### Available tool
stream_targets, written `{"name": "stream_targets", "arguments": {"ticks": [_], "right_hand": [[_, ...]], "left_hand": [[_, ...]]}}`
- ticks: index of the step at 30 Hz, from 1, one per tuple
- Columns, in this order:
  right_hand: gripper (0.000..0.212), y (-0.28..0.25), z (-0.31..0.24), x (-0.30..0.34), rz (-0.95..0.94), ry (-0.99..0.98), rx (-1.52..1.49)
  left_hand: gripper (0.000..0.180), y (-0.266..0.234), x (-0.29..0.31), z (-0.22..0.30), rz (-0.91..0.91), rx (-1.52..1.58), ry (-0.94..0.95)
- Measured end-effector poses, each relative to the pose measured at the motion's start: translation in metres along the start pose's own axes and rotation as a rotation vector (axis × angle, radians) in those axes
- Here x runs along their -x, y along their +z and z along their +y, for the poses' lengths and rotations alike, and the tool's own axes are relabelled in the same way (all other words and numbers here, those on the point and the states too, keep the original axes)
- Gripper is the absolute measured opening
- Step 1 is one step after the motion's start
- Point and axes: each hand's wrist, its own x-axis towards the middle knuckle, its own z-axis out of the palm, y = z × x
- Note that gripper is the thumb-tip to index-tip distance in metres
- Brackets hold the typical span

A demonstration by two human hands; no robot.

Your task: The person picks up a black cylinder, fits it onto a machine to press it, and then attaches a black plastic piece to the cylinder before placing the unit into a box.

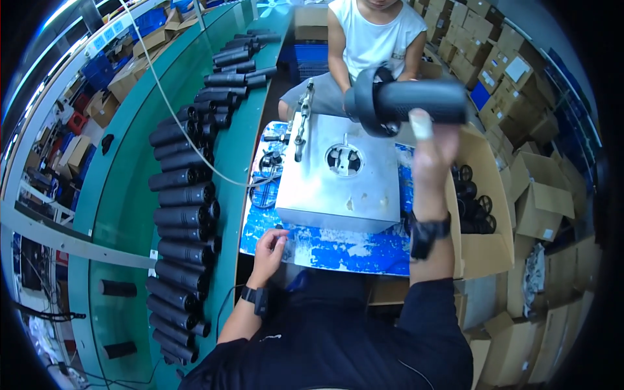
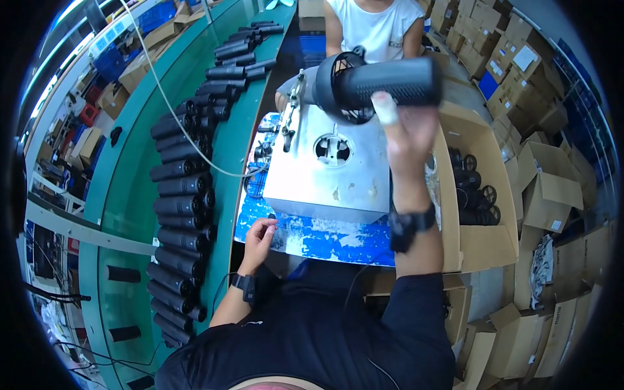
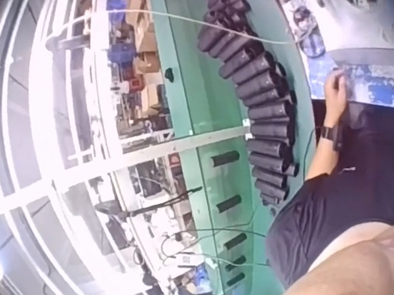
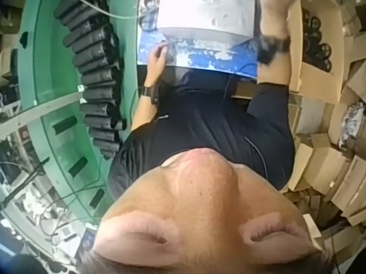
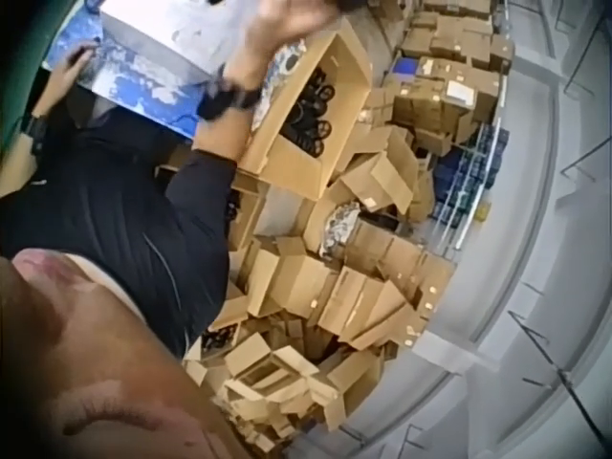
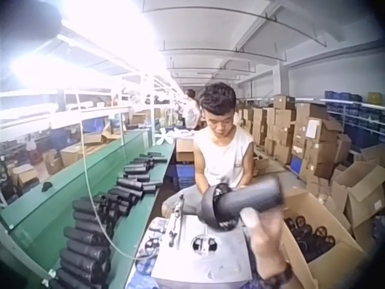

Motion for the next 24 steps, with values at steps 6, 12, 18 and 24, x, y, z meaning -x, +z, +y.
{"name": "stream_targets", "arguments": {"ticks": [6,12,18,24], "right_hand": [[0.034,-0.004,-0.055,0.091,-0.545,-0.769,0.747],[0.030,0.001,-0.072,0.117,-0.513,-0.782,0.785],[0.033,-0.016,-0.085,0.139,-0.445,-0.610,0.789],[0.051,-0.108,-0.118,0.217,-0.623,0.239,0.771]], "left_hand": [[0.017,-0.009,-0.014,-0.050,-0.080,0.092,-0.130],[0.021,-0.022,-0.009,-0.047,-0.148,0.126,-0.254],[0.020,-0.016,-0.006,-0.046,-0.156,0.101,-0.238],[0.018,-0.020,-0.001,-0.058,-0.158,0.079,-0.239]]}}
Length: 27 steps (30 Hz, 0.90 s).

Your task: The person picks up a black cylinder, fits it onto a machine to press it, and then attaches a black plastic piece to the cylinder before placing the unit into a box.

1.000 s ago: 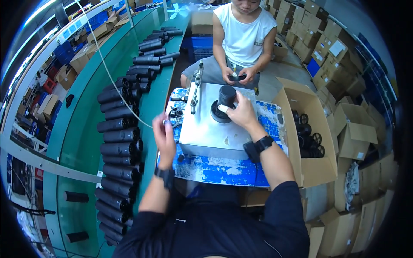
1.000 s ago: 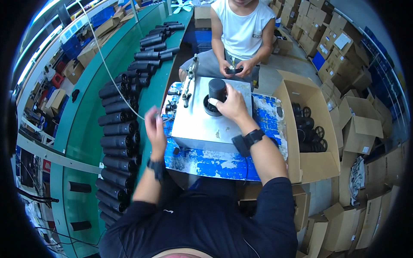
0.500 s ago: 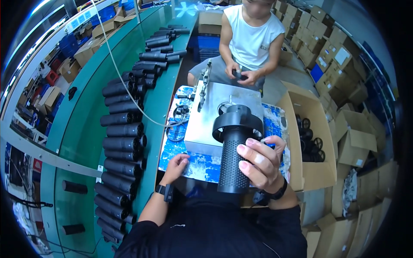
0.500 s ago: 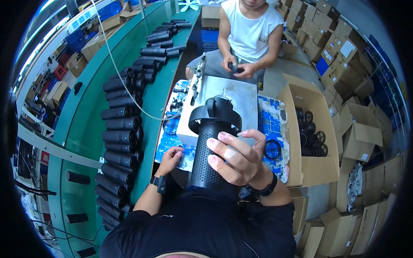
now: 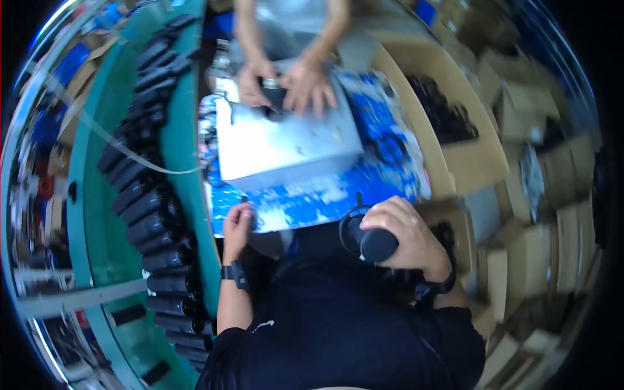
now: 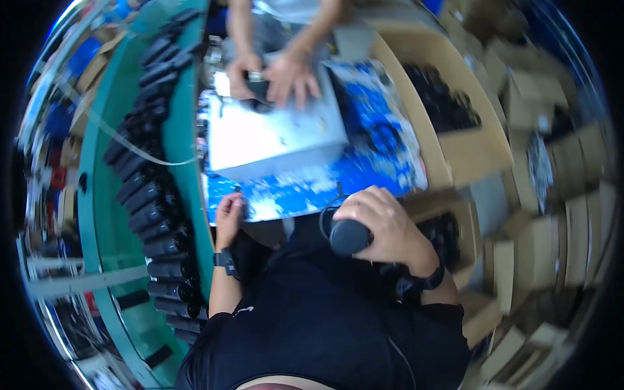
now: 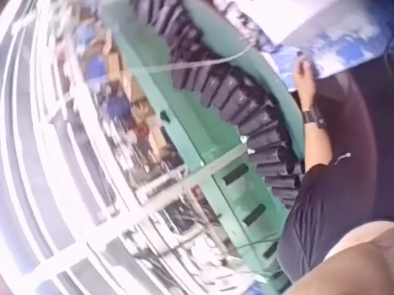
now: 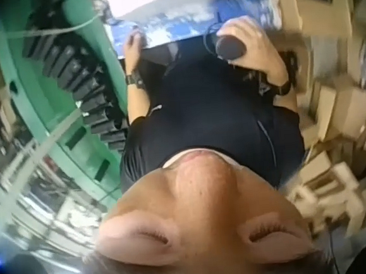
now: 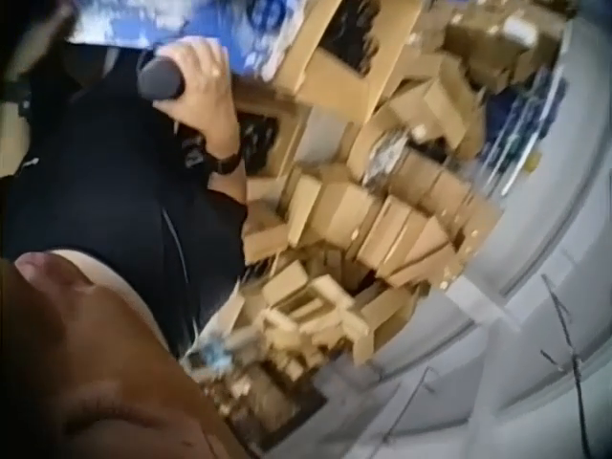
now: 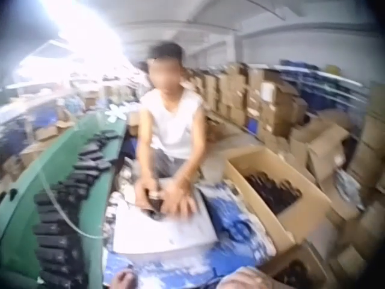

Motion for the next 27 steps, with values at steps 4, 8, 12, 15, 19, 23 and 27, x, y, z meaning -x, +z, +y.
{"name": "stream_targets", "arguments": {"ticks": [4,8,12,15,19,23,27], "right_hand": [[0.053,0.029,0.061,0.147,-0.054,0.673,0.066],[0.060,0.139,0.140,0.358,0.356,1.288,0.047],[0.068,0.204,0.124,0.442,0.507,1.841,0.037],[0.074,0.230,0.125,0.477,0.636,2.194,0.008],[0.072,0.244,0.129,0.481,0.350,2.165,0.114],[0.068,0.237,0.146,0.460,0.146,2.108,0.003],[0.067,0.247,0.160,0.467,0.227,1.972,-0.072]], "left_hand": [[0.020,-0.008,-0.005,0.002,-0.036,0.038,0.001],[0.020,0.001,-0.013,0.004,-0.049,-0.033,-0.046],[0.021,-0.002,-0.016,0.000,-0.057,-0.067,-0.047],[0.022,0.002,-0.013,0.003,-0.002,-0.067,-0.009],[0.022,0.002,-0.015,-0.001,0.027,-0.163,0.004],[0.023,-0.006,-0.014,-0.002,0.029,-0.160,-0.004],[0.022,-0.002,-0.016,-0.001,0.040,-0.192,0.012]]}}
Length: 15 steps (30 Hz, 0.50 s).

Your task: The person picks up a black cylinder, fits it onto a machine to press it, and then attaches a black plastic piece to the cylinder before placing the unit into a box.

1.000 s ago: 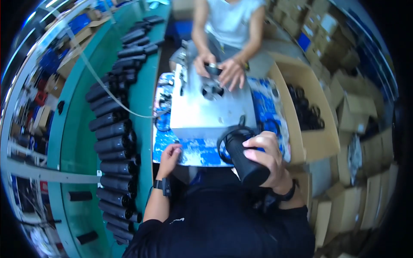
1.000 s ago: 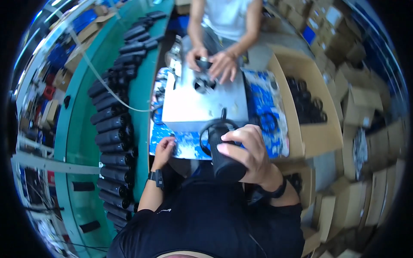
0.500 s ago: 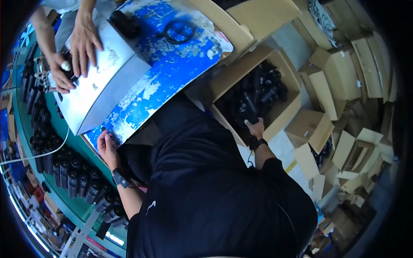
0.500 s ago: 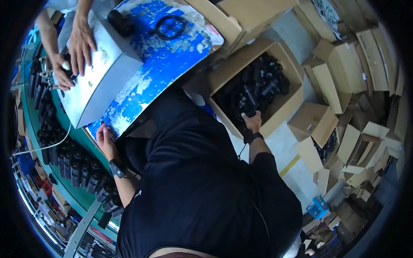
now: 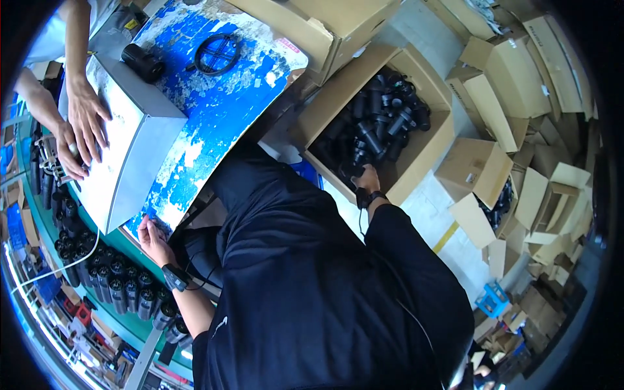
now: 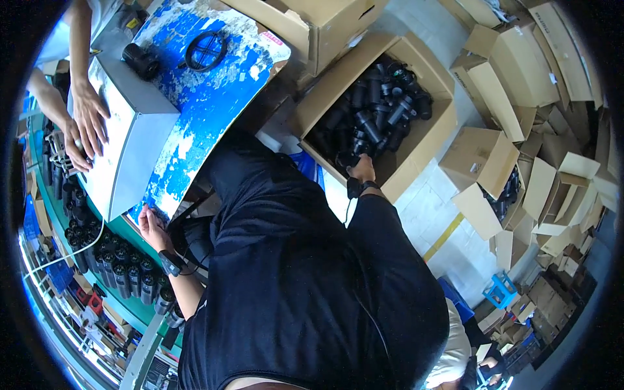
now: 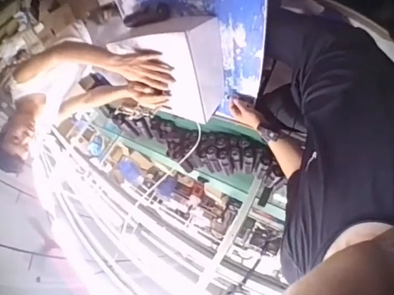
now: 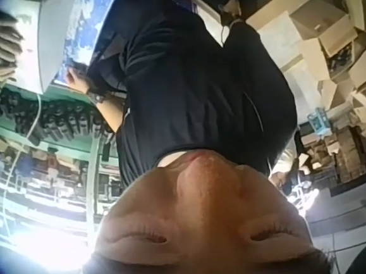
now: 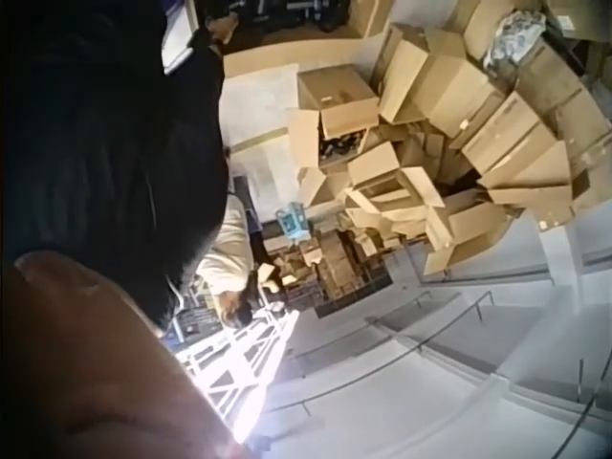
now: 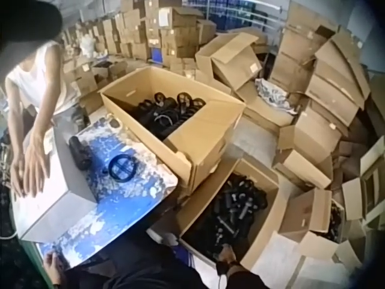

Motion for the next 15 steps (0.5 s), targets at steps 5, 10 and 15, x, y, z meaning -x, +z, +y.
{"name": "stream_targets", "arguments": {"ticks": [5,10,15], "right_hand": [[0.059,0.025,0.082,-0.032,-0.120,0.062,0.352],[0.037,0.032,0.107,-0.023,-0.290,0.104,0.508],[0.031,0.018,0.057,-0.009,-0.361,-0.061,0.287]], "left_hand": [[0.023,0.007,-0.002,-0.003,-0.032,-0.001,-0.002],[0.022,0.007,-0.007,-0.002,-0.033,-0.005,0.006],[0.021,-0.011,0.004,0.006,0.037,-0.024,0.020]]}}
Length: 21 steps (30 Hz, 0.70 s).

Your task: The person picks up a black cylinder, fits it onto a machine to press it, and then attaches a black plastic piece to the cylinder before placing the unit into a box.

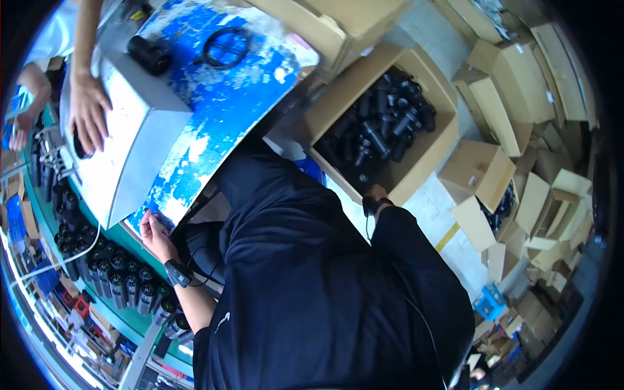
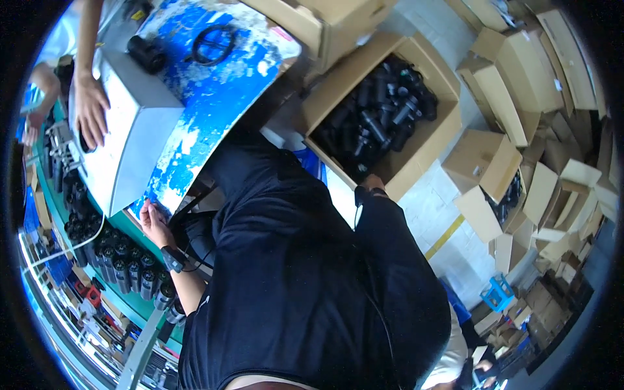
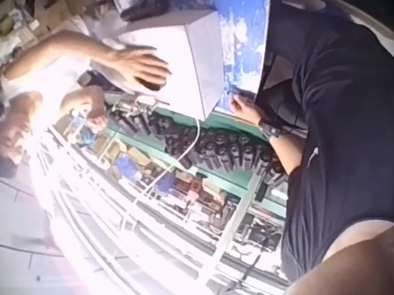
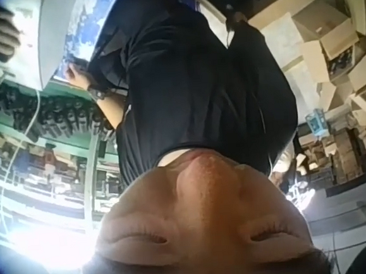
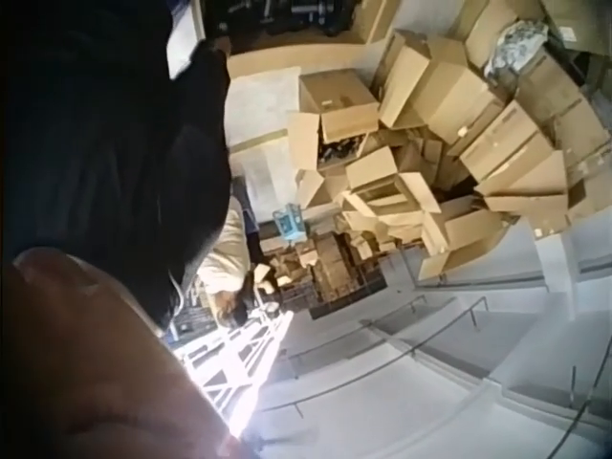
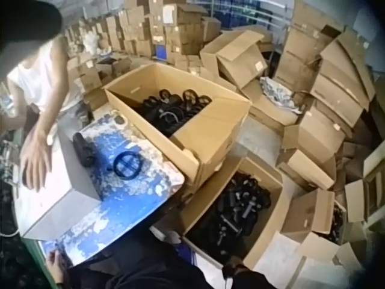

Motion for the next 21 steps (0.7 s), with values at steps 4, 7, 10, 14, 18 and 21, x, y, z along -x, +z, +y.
{"name": "stream_targets", "arguments": {"ticks": [4,7,10,14,18,21], "right_hand": [[0.031,0.009,0.009,-0.051,0.208,-0.252,-0.246],[0.019,-0.021,-0.058,-0.060,0.206,-0.690,0.216],[0.020,-0.070,-0.200,0.011,0.057,-0.574,0.192],[0.015,-0.118,-0.310,0.086,0.045,-0.812,0.527],[0.016,-0.121,-0.413,0.198,-0.216,-1.231,0.524],[0.037,-0.085,-0.483,0.294,-0.662,-1.363,0.401]], "left_hand": [[0.019,0.024,0.005,-0.009,-0.041,-0.028,-0.035],[0.018,0.034,0.032,0.009,-0.055,-0.045,0.041],[0.015,0.029,0.060,0.043,-0.076,-0.330,0.114],[0.019,0.014,0.074,0.066,-0.265,-0.348,0.116],[0.025,-0.006,0.090,0.042,-0.193,-0.292,0.238],[0.037,-0.011,0.097,0.031,-0.158,-0.182,0.061]]}}
